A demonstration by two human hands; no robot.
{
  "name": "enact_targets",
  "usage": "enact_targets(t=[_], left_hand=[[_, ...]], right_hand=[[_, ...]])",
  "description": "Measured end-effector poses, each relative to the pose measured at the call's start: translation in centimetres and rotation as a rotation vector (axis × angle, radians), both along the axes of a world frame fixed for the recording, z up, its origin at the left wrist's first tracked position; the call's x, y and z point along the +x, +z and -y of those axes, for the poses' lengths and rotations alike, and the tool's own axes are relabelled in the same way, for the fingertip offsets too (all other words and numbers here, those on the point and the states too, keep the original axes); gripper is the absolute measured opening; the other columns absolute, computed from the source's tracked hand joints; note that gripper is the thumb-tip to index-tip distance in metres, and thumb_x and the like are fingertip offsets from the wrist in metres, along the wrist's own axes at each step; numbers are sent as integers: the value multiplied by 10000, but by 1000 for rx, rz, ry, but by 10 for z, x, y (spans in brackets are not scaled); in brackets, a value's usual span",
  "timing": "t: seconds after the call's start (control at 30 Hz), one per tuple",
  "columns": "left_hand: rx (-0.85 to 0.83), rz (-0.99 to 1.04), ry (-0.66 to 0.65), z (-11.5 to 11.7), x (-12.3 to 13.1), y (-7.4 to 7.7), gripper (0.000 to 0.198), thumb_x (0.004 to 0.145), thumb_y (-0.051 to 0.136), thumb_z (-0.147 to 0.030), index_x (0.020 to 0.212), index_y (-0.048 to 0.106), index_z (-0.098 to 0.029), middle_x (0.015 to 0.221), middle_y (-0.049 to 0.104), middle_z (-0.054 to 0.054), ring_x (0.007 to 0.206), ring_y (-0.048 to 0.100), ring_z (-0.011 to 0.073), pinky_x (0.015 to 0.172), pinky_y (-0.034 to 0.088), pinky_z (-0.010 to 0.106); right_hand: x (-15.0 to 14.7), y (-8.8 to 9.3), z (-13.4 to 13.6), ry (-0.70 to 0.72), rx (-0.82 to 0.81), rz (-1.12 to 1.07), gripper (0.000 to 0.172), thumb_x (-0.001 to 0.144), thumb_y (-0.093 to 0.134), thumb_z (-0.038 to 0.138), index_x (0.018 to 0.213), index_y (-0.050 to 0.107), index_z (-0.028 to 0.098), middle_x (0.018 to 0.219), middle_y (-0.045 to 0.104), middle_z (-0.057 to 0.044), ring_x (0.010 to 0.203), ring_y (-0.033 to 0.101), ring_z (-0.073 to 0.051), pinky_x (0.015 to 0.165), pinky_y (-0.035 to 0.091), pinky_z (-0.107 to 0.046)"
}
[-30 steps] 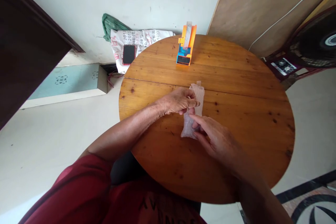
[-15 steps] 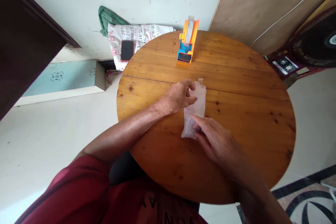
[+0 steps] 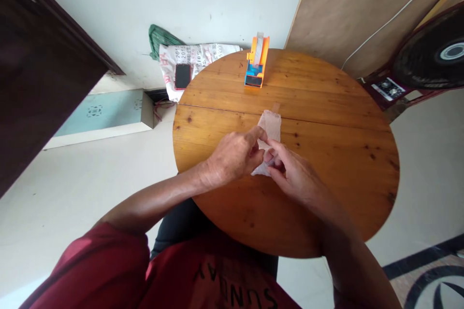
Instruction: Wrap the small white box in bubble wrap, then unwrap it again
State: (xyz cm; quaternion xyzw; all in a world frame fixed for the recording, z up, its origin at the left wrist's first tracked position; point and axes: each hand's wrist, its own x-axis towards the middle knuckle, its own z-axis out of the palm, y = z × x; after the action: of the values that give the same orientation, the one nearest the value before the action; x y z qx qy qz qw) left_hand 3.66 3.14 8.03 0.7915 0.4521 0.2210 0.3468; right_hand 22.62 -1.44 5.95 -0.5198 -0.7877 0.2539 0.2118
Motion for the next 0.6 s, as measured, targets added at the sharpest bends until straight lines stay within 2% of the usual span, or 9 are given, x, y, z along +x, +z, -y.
enact_targets(t=[0.07, 0.2, 0.27, 0.37, 0.5, 0.6], left_hand=[[-42, 63, 52, 13, 4, -9, 219, 896, 576, -236, 1102, 572, -163, 683, 642, -34, 561, 543, 93, 572, 404, 206], [58, 27, -5, 24, 14, -27, 36, 873, 581, -176, 879, 616, -170, 756, 676, 4, 636, 576, 101, 608, 419, 212], [108, -10, -29, 25, 18, -32, 107, 879, 566, -159, 802, 641, -165, 773, 685, 25, 659, 581, 109, 621, 414, 221], [129, -66, -50, 22, 19, -33, 172, 899, 557, -177, 790, 690, -165, 761, 685, 36, 656, 584, 119, 612, 398, 230], [141, -121, -54, 18, 21, -30, 176, 913, 583, -233, 841, 734, -181, 812, 713, 46, 700, 622, 136, 616, 392, 236], [160, -182, -49, 19, 22, -30, 202, 933, 576, -266, 847, 737, -179, 826, 721, 51, 716, 636, 151, 617, 392, 251]], right_hand=[[0, -2, 0, -33, -16, -14, 667, 853, 541, 131, 1493, 375, 218, 1004, 711, -53, 802, 670, -190, 769, 547, -355], [3, -8, -2, -55, -42, -52, 791, 810, 551, 117, 1551, 303, 234, 1043, 712, -65, 771, 670, -182, 756, 549, -354], [5, -9, -2, -54, -50, -56, 823, 799, 548, 111, 1568, 282, 235, 1073, 704, -71, 788, 671, -180, 768, 551, -355], [8, -7, -1, -38, -74, -65, 837, 798, 555, 117, 1578, 270, 217, 1068, 699, -69, 805, 668, -179, 793, 554, -363], [13, 4, -2, -8, -131, -145, 775, 821, 567, 142, 1554, 332, 228, 1073, 706, -58, 785, 663, -160, 799, 560, -362], [21, 9, -10, -109, -158, -292, 563, 848, 580, 189, 1407, 523, 223, 1159, 702, -73, 826, 679, -152, 794, 564, -341]])
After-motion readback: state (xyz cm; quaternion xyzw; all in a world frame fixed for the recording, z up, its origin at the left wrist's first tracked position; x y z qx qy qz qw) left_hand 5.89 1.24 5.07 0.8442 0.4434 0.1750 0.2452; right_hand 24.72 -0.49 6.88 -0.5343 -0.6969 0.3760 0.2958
